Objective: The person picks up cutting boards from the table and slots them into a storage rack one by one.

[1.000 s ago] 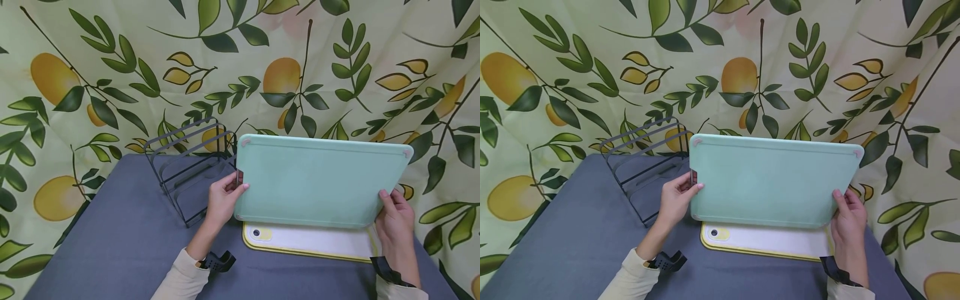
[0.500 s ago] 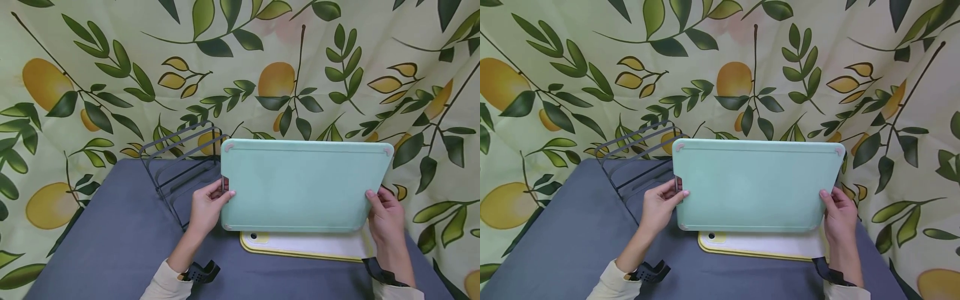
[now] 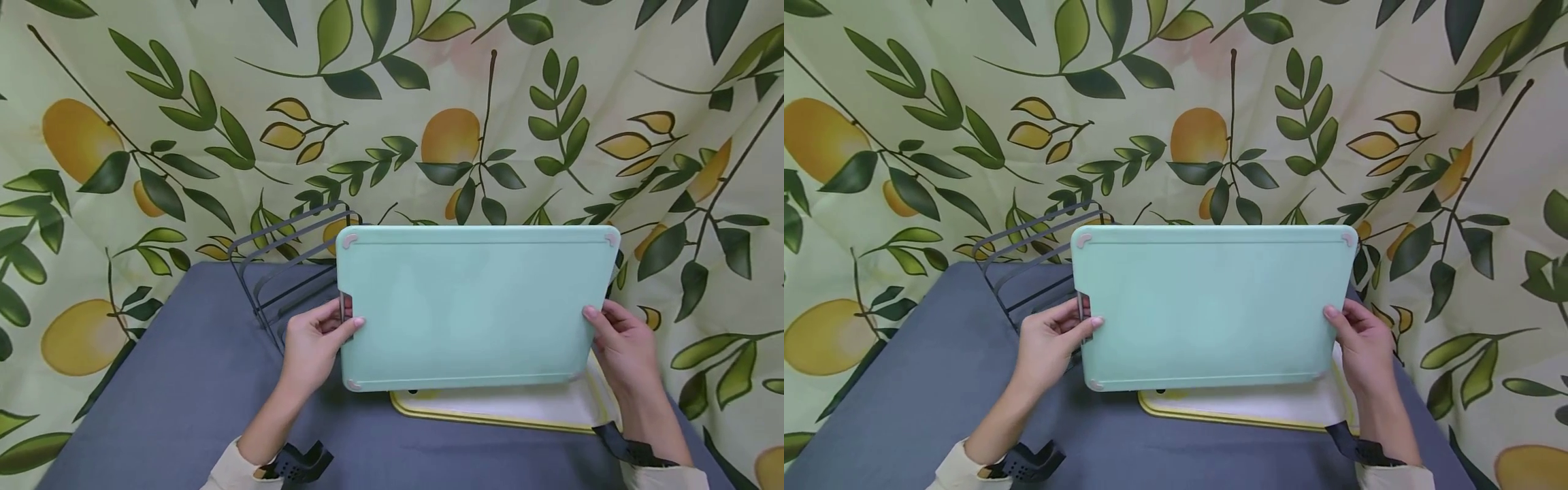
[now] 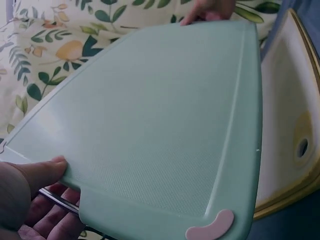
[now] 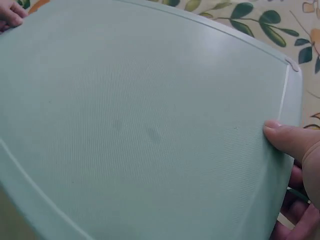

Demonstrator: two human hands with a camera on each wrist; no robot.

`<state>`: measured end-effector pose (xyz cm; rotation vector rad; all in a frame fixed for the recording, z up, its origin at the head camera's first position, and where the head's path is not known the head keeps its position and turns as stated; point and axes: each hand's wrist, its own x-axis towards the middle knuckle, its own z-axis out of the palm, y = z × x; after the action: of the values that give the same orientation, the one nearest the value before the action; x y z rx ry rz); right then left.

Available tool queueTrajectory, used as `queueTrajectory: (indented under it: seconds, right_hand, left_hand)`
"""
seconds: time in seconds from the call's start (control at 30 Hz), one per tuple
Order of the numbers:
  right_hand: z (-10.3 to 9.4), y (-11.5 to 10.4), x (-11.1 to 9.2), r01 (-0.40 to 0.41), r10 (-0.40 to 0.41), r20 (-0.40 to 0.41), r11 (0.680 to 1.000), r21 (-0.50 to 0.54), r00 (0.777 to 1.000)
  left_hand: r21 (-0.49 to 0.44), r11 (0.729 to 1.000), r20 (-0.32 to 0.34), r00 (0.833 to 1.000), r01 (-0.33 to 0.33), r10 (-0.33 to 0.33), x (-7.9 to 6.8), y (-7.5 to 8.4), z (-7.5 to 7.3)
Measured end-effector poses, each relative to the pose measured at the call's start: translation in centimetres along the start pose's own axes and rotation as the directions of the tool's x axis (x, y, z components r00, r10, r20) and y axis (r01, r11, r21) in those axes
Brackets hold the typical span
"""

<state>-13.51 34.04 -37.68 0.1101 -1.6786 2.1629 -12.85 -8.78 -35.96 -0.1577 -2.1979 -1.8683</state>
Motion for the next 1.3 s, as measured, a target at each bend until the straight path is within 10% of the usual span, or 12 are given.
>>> queueTrajectory:
  seconds: [0.7, 1.17, 1.3]
  right_hand:
    - [3.9, -2.2, 2.4, -0.041, 0.070, 0.181, 0.986, -0.159, 0.981]
    - [7.6, -3.5, 4.2, -0.072, 0.177, 0.247, 0.921, -0.383, 0.953]
    - [8.5, -4.0, 4.8, -0.049, 0.196, 0.238, 0.857, -0.512, 0.951]
  left_hand:
    - [-0.037, 0.994, -0.063, 0.992, 0.104, -0.106, -1.0, 2.1, -4.8]
    - [0.025, 0.995, -0.097, 0.991, 0.093, -0.090, -1.3, 4.0, -8.6]
    - [0.013, 0.996, -0.103, 0.991, 0.092, -0.090, -1.2, 4.6, -9.4]
